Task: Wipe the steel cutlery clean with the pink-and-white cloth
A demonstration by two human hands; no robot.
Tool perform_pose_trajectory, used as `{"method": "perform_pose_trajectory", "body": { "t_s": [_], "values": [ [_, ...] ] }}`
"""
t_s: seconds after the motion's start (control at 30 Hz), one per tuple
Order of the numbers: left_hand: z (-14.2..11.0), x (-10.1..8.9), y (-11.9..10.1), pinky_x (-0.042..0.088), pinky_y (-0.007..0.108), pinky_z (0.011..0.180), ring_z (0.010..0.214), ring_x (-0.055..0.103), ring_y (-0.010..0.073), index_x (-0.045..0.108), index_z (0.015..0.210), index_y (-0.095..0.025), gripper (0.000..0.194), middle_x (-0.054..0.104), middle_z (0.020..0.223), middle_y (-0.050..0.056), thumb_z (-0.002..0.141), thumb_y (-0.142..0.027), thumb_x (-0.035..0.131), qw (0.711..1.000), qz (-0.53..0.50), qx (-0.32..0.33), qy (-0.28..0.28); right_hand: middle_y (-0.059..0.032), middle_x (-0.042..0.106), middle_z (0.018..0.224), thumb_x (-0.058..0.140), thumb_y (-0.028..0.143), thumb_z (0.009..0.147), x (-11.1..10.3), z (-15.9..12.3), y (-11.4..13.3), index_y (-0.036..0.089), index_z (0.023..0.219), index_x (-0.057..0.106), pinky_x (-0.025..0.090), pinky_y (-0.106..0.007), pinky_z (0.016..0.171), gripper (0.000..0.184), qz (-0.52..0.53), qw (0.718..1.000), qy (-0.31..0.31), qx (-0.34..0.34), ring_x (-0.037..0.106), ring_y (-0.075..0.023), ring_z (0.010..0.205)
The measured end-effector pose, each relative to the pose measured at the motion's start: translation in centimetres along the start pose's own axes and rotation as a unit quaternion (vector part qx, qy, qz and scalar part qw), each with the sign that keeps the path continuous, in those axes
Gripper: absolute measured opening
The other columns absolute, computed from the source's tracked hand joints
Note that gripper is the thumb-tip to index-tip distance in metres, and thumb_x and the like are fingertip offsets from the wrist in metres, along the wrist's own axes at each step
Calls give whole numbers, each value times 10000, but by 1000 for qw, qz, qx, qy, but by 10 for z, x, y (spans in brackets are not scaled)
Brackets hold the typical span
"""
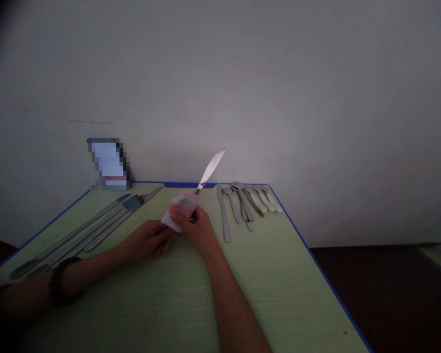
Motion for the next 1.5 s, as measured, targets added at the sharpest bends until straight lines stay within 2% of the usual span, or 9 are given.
{"method": "perform_pose_trajectory", "body": {
  "t_s": [0.1,0.2,0.4,0.53,0.63,0.83,0.97,1.27,1.5],
  "values": [
    [-1,0,-4,340,180,426,380,441,75,512,564,-161,419,476,440,-42,855,-454,445,999,24,14,29,-4,665,768,723,302,659,1,0,0,182,816,651,452,-251,630,211,-11,1000,3,0,572,-143,677],
    [-2,1,-7,320,179,419,386,434,74,511,573,-159,437,476,448,-42,848,-497,468,998,21,16,48,-7,666,764,725,300,660,0,-1,0,181,799,656,451,-259,644,196,-20,1000,-5,-1,573,-144,678],
    [-2,0,-4,342,180,431,381,438,76,524,544,-155,532,472,418,-34,889,-537,388,999,26,6,23,-13,687,792,740,299,648,0,-3,2,185,825,682,453,-265,669,218,7,1000,-1,4,590,-151,705],
    [-3,1,-4,346,181,420,386,435,74,529,596,-159,487,512,470,-33,883,-534,410,1000,2,9,27,-12,691,810,718,313,679,-2,-1,-4,194,816,698,452,-256,684,183,66,998,16,6,592,-145,726],
    [-4,2,-6,343,185,416,395,430,77,543,655,-157,452,530,498,-32,875,-532,419,998,-7,16,52,-21,696,824,707,299,685,-3,1,-11,186,806,707,449,-249,653,166,105,993,47,25,590,-141,711],
    [-5,4,-6,327,176,416,392,409,67,545,657,-149,437,504,489,-41,898,-485,405,998,6,26,64,-18,689,807,699,255,679,-5,2,-14,183,789,706,442,-244,635,131,131,988,62,45,577,-137,697],
    [-4,4,-4,325,170,409,397,413,67,562,727,-143,405,517,516,-39,905,-465,393,998,-13,23,61,-3,667,735,701,218,658,-6,1,-13,173,744,693,418,-236,623,98,148,986,51,56,553,-117,641],
    [-5,4,-9,340,164,428,411,423,68,566,728,-139,344,517,506,-40,891,-408,425,994,40,53,82,35,562,560,573,128,528,-6,0,-12,160,564,618,334,-228,514,66,163,982,16,90,451,-96,531],
    [-4,4,-6,334,171,416,399,413,71,556,726,-149,384,505,496,-45,887,-459,398,996,31,31,74,18,610,648,670,150,570,-9,3,-19,170,687,655,379,-246,591,119,154,985,23,76,503,-114,599]
  ]
}}
Point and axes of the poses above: each hand's wrist, its own z-axis towards the middle knuckle, its own x-axis out of the palm, y = z × x, the point moved 3 cm from there along z, towards the middle knuckle
